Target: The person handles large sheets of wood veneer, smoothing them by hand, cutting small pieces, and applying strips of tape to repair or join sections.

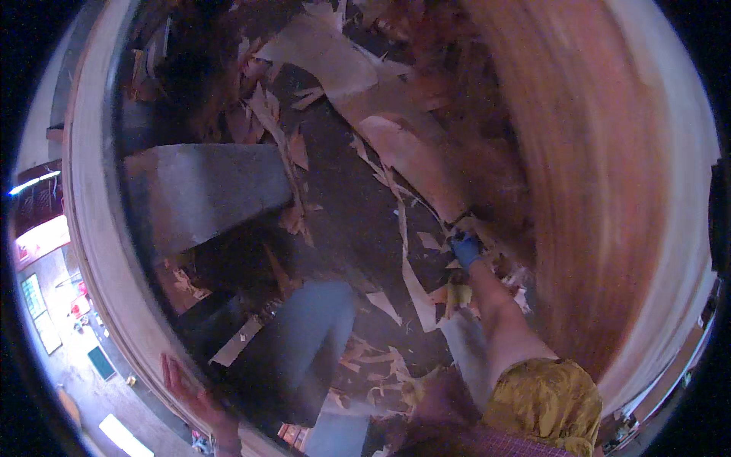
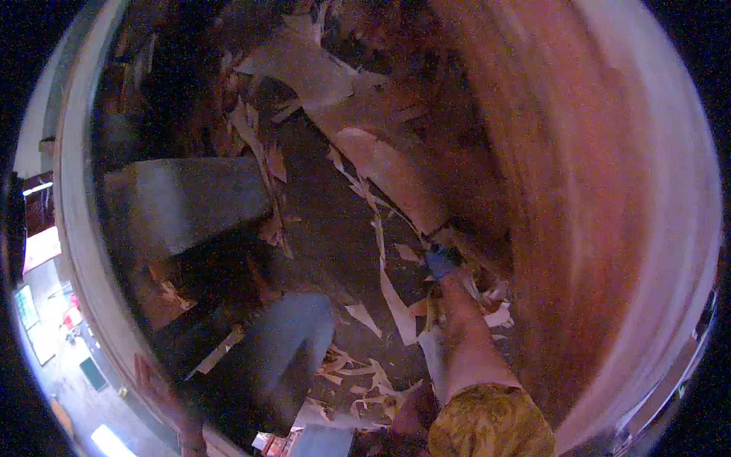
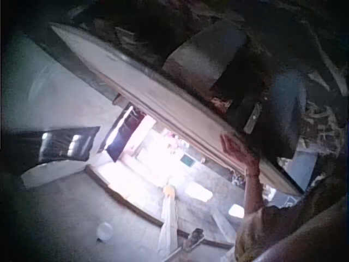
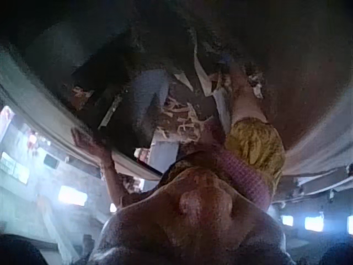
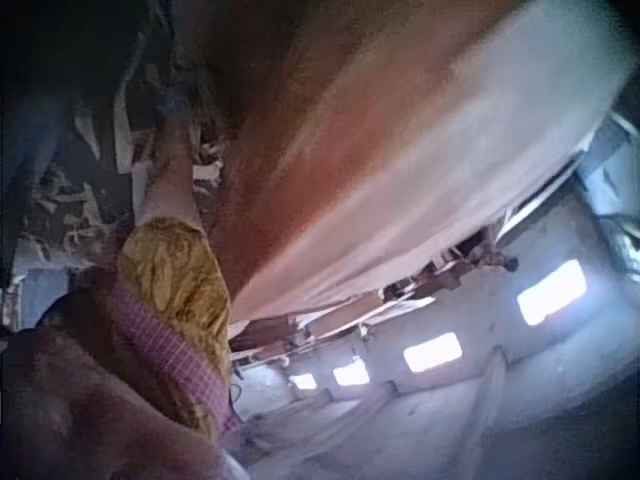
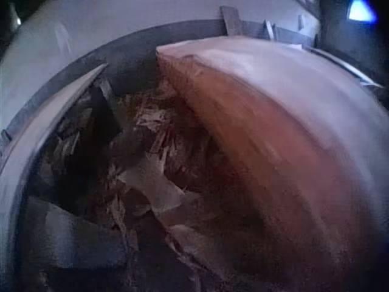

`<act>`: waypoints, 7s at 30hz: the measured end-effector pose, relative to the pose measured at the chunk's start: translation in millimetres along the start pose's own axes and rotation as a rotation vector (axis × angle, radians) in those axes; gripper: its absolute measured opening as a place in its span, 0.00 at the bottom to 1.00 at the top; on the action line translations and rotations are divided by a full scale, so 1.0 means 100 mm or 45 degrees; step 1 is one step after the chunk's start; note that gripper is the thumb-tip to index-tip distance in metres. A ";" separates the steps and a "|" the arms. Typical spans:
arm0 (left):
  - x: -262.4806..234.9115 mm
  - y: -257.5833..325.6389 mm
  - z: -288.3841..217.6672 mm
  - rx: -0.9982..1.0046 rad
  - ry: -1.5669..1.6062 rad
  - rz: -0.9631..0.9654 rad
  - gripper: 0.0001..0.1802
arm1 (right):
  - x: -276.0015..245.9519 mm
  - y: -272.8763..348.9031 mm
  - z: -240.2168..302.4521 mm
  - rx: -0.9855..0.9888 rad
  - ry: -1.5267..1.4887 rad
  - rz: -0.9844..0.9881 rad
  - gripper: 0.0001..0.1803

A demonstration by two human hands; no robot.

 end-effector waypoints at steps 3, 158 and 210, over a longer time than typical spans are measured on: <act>0.10 0.02 0.12 -0.167 0.030 -0.026 0.37 | -0.18 -0.63 -0.09 -0.011 -0.073 -0.268 0.20; -2.86 -2.70 3.51 -1.636 -0.903 -0.101 0.11 | -4.44 -3.03 14.22 -2.829 0.868 -0.035 0.11; -0.14 -2.46 -1.24 -1.969 -0.458 -0.198 0.14 | -6.00 -5.23 11.16 -2.640 1.472 0.683 0.25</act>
Point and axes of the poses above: each hand's wrist, its own y-axis away from the middle knuckle, its own x-axis out of the palm, z = x × y, the point moved 4 cm from there along -y, towards the middle knuckle, and after that the axes turned 10 degrees about -x, right-handed, at the moved point
